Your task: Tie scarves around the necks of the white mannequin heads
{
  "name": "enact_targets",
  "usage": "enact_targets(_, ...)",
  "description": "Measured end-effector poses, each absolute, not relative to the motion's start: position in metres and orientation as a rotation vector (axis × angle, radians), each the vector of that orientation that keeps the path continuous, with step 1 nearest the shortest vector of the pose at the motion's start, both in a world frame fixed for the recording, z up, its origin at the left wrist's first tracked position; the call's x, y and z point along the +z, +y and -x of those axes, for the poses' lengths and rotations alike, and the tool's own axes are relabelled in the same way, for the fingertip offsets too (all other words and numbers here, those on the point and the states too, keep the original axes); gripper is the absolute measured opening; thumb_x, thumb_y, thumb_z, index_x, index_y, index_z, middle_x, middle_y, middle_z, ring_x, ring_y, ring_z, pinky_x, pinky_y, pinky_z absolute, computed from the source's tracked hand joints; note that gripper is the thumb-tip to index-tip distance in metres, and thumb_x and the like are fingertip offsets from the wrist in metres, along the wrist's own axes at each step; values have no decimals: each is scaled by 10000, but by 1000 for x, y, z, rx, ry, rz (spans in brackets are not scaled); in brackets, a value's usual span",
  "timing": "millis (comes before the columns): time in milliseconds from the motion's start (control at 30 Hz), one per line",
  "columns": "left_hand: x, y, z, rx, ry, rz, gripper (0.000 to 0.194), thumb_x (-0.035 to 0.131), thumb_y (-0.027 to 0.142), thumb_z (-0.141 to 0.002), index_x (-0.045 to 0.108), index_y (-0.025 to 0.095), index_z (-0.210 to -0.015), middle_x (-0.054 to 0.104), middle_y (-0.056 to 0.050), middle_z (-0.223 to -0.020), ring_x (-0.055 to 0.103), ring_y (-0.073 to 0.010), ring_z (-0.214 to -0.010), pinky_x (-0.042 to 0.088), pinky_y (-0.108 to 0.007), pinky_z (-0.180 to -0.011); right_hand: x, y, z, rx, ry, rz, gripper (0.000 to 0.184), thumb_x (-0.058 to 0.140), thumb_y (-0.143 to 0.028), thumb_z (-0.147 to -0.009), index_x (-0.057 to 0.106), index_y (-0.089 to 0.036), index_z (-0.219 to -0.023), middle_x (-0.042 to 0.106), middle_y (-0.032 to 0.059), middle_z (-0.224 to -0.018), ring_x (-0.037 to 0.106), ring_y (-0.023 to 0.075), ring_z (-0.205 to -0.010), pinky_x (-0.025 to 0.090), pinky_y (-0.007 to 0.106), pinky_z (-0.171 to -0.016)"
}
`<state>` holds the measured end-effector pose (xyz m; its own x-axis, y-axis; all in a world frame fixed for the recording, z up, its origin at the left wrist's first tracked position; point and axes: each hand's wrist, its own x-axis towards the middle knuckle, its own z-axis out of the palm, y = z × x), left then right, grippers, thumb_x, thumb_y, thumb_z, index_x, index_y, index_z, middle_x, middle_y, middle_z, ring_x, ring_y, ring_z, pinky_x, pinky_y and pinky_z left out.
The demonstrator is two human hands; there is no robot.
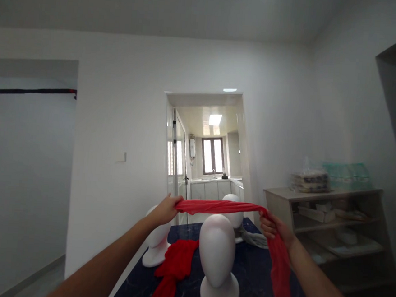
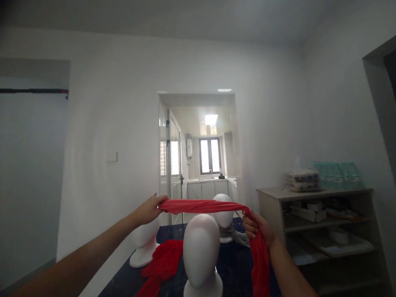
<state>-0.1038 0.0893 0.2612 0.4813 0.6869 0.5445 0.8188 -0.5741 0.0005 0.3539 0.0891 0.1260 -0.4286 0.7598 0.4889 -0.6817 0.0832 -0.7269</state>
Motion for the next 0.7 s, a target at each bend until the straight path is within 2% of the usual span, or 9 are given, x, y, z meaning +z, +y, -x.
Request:
enact_targets(167,249,118,96,-674,-1365,2382,216,520,186,-892,701,238,-999,781,-59,-999,714,-245,-994,278,-548,-1234,124,118,-336,1559,-1051,-2,141,652,-331,-991,633,-199,-1034,316,-123,-601,255,34,-440,360,99,-418)
enact_targets(233,241,133,92,-657,-1414,2361,281,534,171,-884,716,244,-1086,789,-76,-1059,720,-246,-1023,302,-536,-1221,120,129,-327,1544,-1000,-15,106,672,-296,-975,614,-208,-983,358,-117,-618,297,32,-457,383,99,-438)
enact_targets(367,217,160,86,-621,-1507,2339,421,552,129,-852,706,262,-1220,769,-95,-1232,715,-237,-1106,382,-465,-1169,101,147,-308,1548,-939,25,297,719,-283,-932,492,-210,-755,396,-102,-639,309,27,-472,399,99,-455)
enact_targets(533,183,176,86,-511,-1635,2335,470,572,81,-788,712,228,-1212,768,-119,-1243,729,-239,-1089,516,-343,-969,66,163,-287,1573,-938,175,448,788,-371,-862,402,-217,-695,362,-107,-610,242,34,-463,351,106,-426)
enact_targets(600,170,173,88,-449,-1680,2328,434,573,74,-775,723,206,-1161,776,-134,-1204,737,-251,-1054,526,-344,-935,52,165,-280,1594,-954,262,512,798,-414,-842,358,-219,-669,343,-109,-581,208,33,-455,305,112,-404)
enact_targets(700,149,158,92,-364,-1707,2330,363,558,76,-794,731,191,-1091,775,-159,-1173,728,-281,-1068,502,-393,-982,32,159,-271,1640,-997,415,520,762,-456,-863,338,-226,-668,326,-109,-552,199,32,-443,252,119,-392)
